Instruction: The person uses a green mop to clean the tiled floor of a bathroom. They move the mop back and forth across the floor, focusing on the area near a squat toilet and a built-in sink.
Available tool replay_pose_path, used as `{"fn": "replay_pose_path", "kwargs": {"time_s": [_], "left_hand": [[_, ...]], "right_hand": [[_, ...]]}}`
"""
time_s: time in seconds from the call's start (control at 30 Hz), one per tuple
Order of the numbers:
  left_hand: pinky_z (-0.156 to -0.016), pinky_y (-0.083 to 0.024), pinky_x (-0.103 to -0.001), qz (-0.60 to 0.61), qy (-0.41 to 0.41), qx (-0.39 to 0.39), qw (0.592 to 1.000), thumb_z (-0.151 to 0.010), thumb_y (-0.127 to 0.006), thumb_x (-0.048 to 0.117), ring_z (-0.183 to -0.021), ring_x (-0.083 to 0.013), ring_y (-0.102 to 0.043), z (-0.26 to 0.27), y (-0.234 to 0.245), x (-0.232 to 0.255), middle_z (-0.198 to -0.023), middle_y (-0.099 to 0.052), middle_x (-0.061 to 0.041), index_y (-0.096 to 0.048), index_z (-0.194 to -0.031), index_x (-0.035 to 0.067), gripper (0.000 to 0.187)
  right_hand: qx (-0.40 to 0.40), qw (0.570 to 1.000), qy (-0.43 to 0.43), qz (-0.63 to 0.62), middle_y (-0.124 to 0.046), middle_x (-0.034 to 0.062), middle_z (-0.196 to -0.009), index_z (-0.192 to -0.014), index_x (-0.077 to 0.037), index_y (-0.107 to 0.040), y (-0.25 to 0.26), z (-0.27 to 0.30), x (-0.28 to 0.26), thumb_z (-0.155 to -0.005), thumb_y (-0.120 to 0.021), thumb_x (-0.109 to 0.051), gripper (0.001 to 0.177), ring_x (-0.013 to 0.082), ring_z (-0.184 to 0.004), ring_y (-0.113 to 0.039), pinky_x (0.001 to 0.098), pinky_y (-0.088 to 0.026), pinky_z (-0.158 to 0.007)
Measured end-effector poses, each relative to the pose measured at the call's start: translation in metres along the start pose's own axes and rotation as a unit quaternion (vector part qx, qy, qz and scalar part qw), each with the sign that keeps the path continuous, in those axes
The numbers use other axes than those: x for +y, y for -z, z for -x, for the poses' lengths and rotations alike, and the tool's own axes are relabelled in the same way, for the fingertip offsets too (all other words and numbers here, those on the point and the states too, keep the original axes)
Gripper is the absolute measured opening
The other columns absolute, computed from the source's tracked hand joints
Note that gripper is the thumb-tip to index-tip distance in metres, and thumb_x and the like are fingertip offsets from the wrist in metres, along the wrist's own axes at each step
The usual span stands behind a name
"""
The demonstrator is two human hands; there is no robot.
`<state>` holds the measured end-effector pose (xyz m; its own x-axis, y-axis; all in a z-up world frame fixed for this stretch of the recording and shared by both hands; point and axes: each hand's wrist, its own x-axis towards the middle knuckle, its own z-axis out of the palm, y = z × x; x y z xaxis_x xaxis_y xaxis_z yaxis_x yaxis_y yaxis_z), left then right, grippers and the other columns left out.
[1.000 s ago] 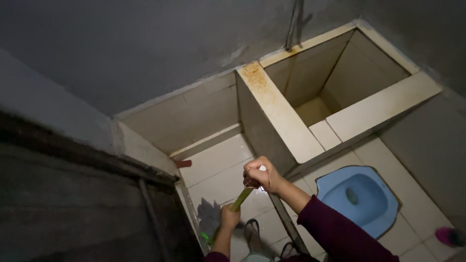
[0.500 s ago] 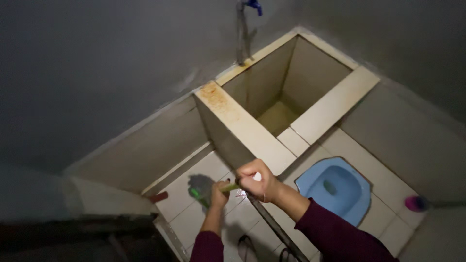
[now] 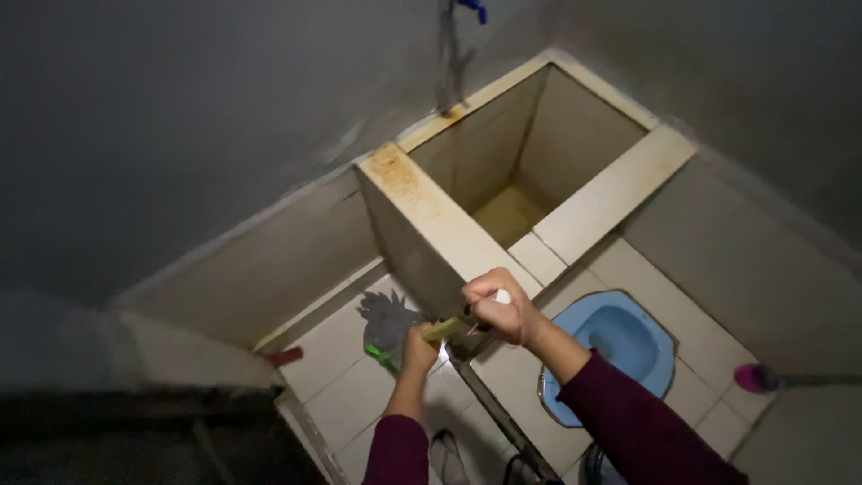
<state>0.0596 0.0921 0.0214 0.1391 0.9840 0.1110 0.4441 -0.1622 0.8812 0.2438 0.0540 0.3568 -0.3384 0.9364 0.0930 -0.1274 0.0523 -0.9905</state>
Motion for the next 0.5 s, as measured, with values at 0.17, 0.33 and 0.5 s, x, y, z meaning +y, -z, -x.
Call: {"fn": "replay_pose_path", "kwargs": {"time_s": [0.17, 0.33, 0.5], "left_hand": [[-0.062, -0.050, -0.049, -0.065, 0.073, 0.031, 0.995, -0.087, -0.070, 0.022, -0.075, -0.0475, -0.065, 0.045, 0.019, -0.007, -0.077, -0.067, -0.025, -0.073, -0.079, 0.004, 0.020], [-0.062, -0.050, -0.049, -0.085, 0.166, 0.072, 0.980, -0.086, -0.070, 0.023, -0.066, -0.0451, -0.063, 0.111, 0.043, -0.018, -0.074, -0.063, -0.026, -0.069, -0.077, 0.002, 0.022], [-0.059, -0.050, -0.048, -0.080, 0.228, 0.083, 0.967, -0.081, -0.070, 0.021, -0.060, -0.0406, -0.065, 0.164, 0.061, -0.021, -0.068, -0.064, -0.024, -0.068, -0.072, 0.003, 0.020]], "right_hand": [[-0.059, 0.993, 0.009, -0.103, -0.031, 0.0013, -0.053, -0.059, -0.008, -0.024, -0.015, 0.004, 0.010, -0.077, -0.045, -0.004, 0.028, 0.0102, -0.051, -0.028, 0.0307, -0.026, -0.046], [-0.115, 0.980, -0.002, -0.164, -0.031, 0.0020, -0.052, -0.058, -0.007, -0.027, -0.043, 0.011, 0.033, -0.079, -0.046, -0.004, 0.029, 0.0104, -0.049, -0.028, 0.0304, -0.025, -0.047], [-0.164, 0.972, -0.038, -0.164, -0.037, 0.0062, -0.051, -0.057, -0.004, -0.032, -0.075, 0.012, 0.054, -0.080, -0.046, -0.003, 0.027, 0.0118, -0.047, -0.032, 0.0316, -0.026, -0.046]]}}
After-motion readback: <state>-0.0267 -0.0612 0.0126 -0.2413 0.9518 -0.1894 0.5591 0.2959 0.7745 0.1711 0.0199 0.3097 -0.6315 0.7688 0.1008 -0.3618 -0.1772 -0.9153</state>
